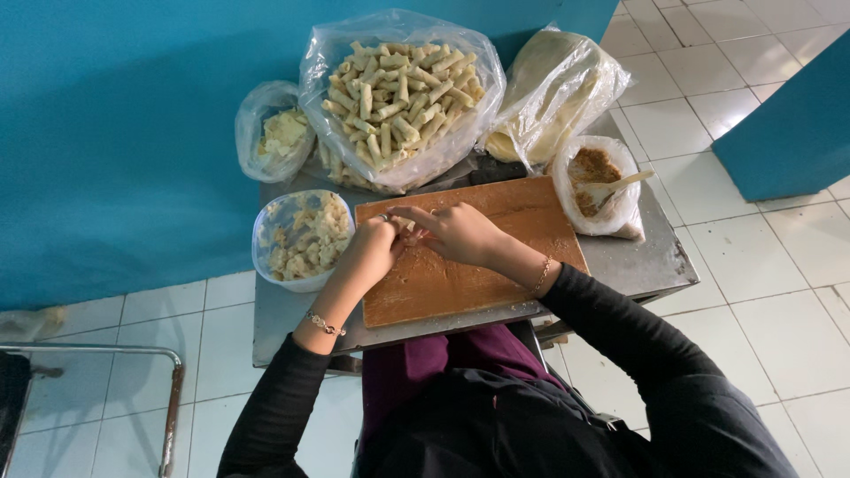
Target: The person stretches a thin dough sheet, cuts it into triangular pieces with a knife on a wooden board, places filling from a plastic container onto the triangles, and folds the dough over the filling. Finished folded pastries are set aside while more dough pieces are prepared.
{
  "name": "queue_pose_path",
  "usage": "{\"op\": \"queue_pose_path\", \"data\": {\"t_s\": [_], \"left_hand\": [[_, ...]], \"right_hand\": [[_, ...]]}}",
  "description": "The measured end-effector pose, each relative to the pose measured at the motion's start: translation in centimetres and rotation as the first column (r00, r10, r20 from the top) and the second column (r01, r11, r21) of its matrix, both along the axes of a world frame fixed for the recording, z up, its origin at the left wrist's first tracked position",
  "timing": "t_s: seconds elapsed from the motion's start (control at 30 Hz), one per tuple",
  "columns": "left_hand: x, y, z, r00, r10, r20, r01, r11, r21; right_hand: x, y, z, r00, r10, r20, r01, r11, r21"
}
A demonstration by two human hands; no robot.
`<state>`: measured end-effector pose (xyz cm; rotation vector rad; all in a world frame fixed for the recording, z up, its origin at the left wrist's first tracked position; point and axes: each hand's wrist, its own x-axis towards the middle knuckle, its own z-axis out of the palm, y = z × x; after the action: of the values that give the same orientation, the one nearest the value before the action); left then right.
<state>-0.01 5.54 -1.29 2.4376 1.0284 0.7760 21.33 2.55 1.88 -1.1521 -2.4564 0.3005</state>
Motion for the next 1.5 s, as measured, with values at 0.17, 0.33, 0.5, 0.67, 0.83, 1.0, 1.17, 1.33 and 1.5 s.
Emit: {"op": "queue_pose_path", "data": {"t_s": [0.17,0.33,0.5,0.67,0.83,1.0,1.17,1.33,1.5], "left_hand": [[-0.2,0.1,0.1,1.000,0.021,0.003,-0.021,0.997,-0.080],[0.3,-0.1,-0.3,0.992,0.052,0.113,-0.054,0.998,0.015],[1.1,-0.1,-1.0,0.979,0.169,0.113,-0.172,0.985,0.012],[1.9,-0.3,-0.6,0.967,0.220,0.125,-0.229,0.971,0.066],[2.1,-1.2,0.6,0.947,0.315,-0.064,-0.301,0.939,0.167],[1.7,-2.0,1.0,0.944,0.316,-0.097,-0.252,0.878,0.407],[1.3,-2.0,1.2,0.967,0.235,-0.096,-0.177,0.897,0.405],[1.3,-1.4,1.3,0.958,0.230,-0.174,-0.173,0.942,0.289],[1.7,-0.4,1.0,0.948,0.285,-0.145,-0.237,0.931,0.277]], "right_hand": [[-0.1,0.5,-0.8,0.982,-0.001,-0.188,0.000,1.000,-0.004],[-0.1,1.0,-1.2,0.960,-0.103,-0.261,0.073,0.990,-0.121],[-0.3,1.0,-1.5,0.965,-0.058,-0.255,0.073,0.996,0.050],[-1.1,0.7,-1.6,0.985,-0.131,-0.112,0.142,0.985,0.102],[-1.1,0.5,-1.3,0.988,-0.143,-0.061,0.149,0.981,0.124],[-0.3,0.3,-1.0,0.982,-0.145,-0.124,0.154,0.986,0.062],[-0.5,0.2,-1.2,0.986,-0.114,-0.124,0.137,0.971,0.196],[-1.3,0.7,-2.3,0.989,-0.129,-0.073,0.141,0.970,0.199],[-1.3,1.5,-3.1,0.984,-0.175,-0.043,0.180,0.950,0.255]]}}
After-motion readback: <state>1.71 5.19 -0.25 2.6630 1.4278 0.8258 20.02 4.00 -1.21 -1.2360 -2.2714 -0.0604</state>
